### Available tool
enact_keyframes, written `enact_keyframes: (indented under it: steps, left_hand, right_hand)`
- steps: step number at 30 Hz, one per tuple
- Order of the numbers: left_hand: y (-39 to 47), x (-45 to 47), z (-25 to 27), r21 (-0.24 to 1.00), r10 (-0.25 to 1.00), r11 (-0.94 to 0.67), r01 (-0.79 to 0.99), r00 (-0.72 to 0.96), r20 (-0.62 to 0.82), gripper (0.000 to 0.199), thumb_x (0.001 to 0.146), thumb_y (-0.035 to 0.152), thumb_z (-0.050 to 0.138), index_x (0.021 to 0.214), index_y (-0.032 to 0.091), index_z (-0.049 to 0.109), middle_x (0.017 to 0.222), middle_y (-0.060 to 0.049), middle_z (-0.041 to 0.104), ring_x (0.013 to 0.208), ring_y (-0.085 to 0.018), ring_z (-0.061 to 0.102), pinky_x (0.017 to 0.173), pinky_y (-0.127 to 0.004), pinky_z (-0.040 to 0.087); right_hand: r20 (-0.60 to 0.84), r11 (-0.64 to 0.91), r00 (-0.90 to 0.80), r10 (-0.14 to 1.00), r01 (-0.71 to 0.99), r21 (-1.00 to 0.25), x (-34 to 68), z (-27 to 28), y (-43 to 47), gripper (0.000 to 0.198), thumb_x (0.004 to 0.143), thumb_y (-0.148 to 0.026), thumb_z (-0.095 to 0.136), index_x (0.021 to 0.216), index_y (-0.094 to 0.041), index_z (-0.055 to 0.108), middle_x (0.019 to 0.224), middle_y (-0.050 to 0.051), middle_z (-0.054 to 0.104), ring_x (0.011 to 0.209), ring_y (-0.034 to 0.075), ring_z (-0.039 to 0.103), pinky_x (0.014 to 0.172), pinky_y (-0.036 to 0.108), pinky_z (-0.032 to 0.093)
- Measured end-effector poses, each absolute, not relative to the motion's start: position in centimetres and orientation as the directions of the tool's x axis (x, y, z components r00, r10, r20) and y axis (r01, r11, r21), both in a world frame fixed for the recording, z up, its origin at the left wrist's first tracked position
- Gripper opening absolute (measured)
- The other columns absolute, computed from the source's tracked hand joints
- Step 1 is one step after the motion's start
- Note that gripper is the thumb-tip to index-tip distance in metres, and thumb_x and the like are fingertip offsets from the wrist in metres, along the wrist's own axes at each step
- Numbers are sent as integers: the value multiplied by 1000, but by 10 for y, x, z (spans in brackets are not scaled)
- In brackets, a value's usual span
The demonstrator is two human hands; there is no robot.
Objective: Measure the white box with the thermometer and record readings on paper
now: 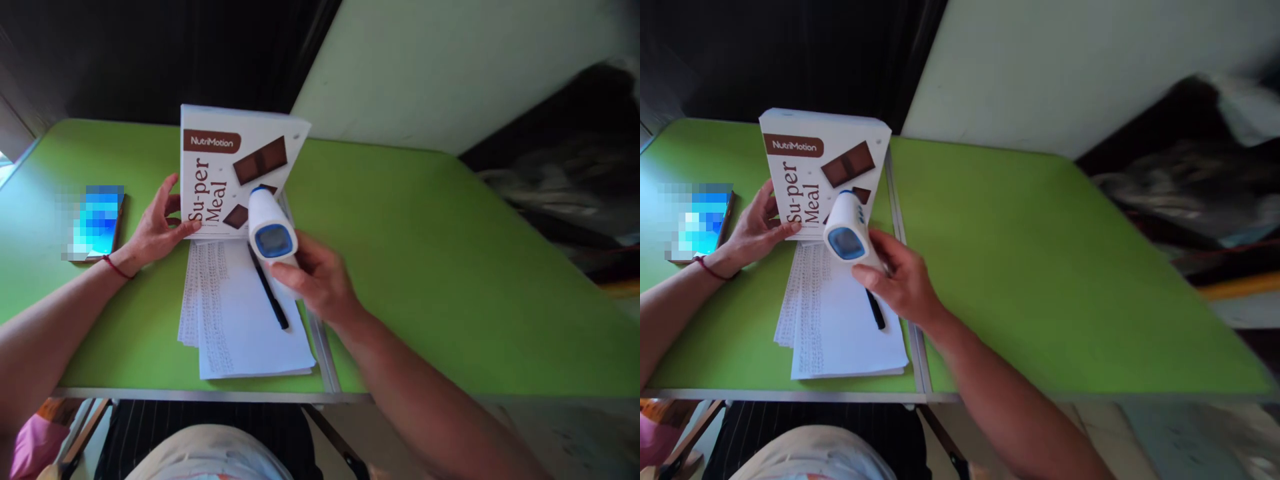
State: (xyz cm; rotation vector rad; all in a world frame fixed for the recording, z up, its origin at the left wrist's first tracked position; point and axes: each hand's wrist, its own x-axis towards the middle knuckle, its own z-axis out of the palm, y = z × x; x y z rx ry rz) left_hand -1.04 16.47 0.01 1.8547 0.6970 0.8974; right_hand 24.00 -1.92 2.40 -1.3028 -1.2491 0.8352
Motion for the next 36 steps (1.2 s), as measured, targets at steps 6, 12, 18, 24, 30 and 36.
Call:
enact_keyframes:
  steps: [6,12,18,24,30,36]
  left_hand:
    - [172,-16,-3,874,759,-472,114,557,337,100,81,71,91,162,31,48,149,-16,72,141,-41,69,121,-63,60]
    - [177,-16,-2,859,777,-483,171,536,331,95,82,67,90,159,31,49,151,-14,70,140,-40,69,117,-57,62]
    - [177,-16,1,815,759,-542,204,536,370,91,84,61,90,158,29,49,151,-12,70,145,-39,65,121,-54,58]
    - [180,-19,-3,789,765,-560,253,523,376,82,83,49,89,154,28,53,158,-13,66,147,-43,63,128,-62,51]
    - [182,-24,-9,725,766,-595,347,519,380,73,86,47,83,151,29,54,158,-12,65,149,-43,61,128,-63,50]
    - [179,-24,-8,596,791,-571,564,572,216,87,79,61,87,151,21,55,146,-21,69,141,-52,62,125,-78,42]
  right_hand:
    - [238,44,274,932,565,-824,299,12,-12,54,80,-58,90,122,-25,80,113,12,81,100,34,77,88,52,64]
    - [148,-245,361,921,830,-501,316,-2,-3,39,84,-45,88,116,-24,83,102,11,80,83,31,73,76,45,60]
    - [115,-248,321,940,874,-418,313,-7,-2,39,91,-51,82,118,-23,82,97,10,76,80,29,70,71,43,58]
    - [343,-85,276,898,874,-479,302,2,-6,39,91,-55,82,109,-21,80,105,15,78,90,32,73,80,49,63]
    - [273,82,89,958,827,-557,258,3,-15,27,91,-48,83,103,-25,77,74,2,74,62,23,66,63,38,57]
    - [321,187,-37,946,873,-451,248,-8,-17,36,90,-23,68,122,-24,82,87,6,82,68,25,73,66,39,60]
